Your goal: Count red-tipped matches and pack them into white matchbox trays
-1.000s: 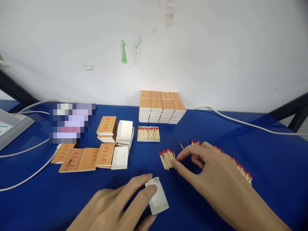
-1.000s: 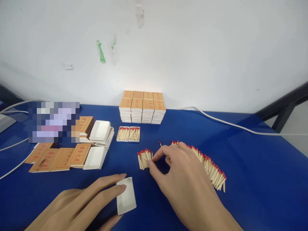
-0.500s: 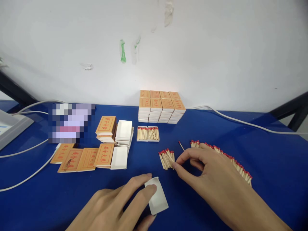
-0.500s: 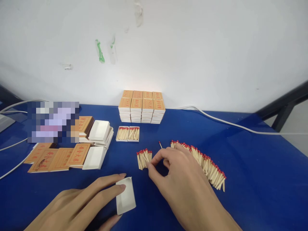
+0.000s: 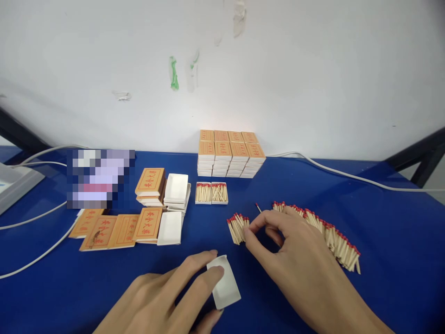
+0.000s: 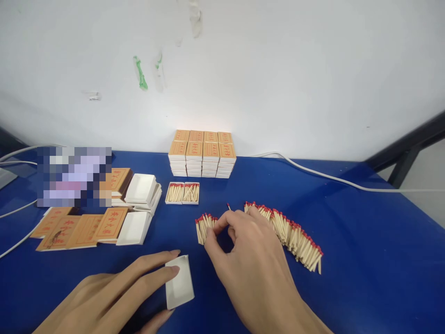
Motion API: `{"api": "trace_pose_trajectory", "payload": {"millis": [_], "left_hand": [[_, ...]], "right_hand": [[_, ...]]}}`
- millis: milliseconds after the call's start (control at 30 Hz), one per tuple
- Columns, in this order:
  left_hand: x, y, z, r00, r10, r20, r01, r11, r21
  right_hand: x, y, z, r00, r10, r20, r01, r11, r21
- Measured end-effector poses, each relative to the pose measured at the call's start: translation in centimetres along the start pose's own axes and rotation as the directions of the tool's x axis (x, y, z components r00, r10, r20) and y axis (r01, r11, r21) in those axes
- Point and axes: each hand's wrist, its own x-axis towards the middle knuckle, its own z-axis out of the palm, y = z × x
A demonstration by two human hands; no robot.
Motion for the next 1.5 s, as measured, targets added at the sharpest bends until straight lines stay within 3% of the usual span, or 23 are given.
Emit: {"api": "trace_pose_trajectory", "payload": {"millis": [300, 467, 633, 767, 933, 1200, 1367, 1500], "left_hand": [[0.0, 0.0, 0.0, 1.000, -0.003, 0.012, 0.003, 1.000, -0.007], [0.0, 0.0, 0.0, 1.000, 0.004, 0.008, -0.004, 1.000, -0.011], [0.1, 0.1, -0.2, 1.000, -0.004, 0.012, 0.004, 1.000, -0.011], [0.1, 0.1, -0.1, 1.000, -0.006, 0.003, 0.006, 1.000, 0.001], [0.0, 0.2, 0.0, 1.000, 0.001, -0.020, -0.001, 1.000, 0.011], [0.3, 0.0, -0.1, 1.000, 0.002, -0.015, -0.002, 1.000, 0.015], [0.4, 0.1, -0.1, 1.000, -0.001, -0.025, 0.002, 1.000, 0.024], [0.5, 0.3, -0.1, 1.000, -0.006, -0.015, 0.006, 1.000, 0.018]], "right_hand": [[-0.2, 0.0, -0.1, 0.997, -0.082, 0.003, 0.082, 0.997, -0.003], [0.3, 0.4, -0.5, 0.998, -0.067, -0.020, 0.067, 0.997, -0.037], [1.2, 1.8, -1.0, 0.971, -0.147, -0.190, 0.097, 0.962, -0.254], [1.5, 2.7, -0.5, 0.964, -0.219, -0.148, 0.139, 0.895, -0.423], [1.3, 2.5, -0.5, 0.980, -0.172, -0.104, 0.125, 0.928, -0.350], [0.9, 0.6, -0.7, 0.999, 0.045, 0.003, -0.045, 0.999, 0.016], [1.1, 0.5, -1.1, 1.000, 0.023, -0.020, -0.023, 1.000, 0.008], [1.8, 2.1, -2.0, 0.985, -0.011, -0.171, -0.013, 0.991, -0.136]]}}
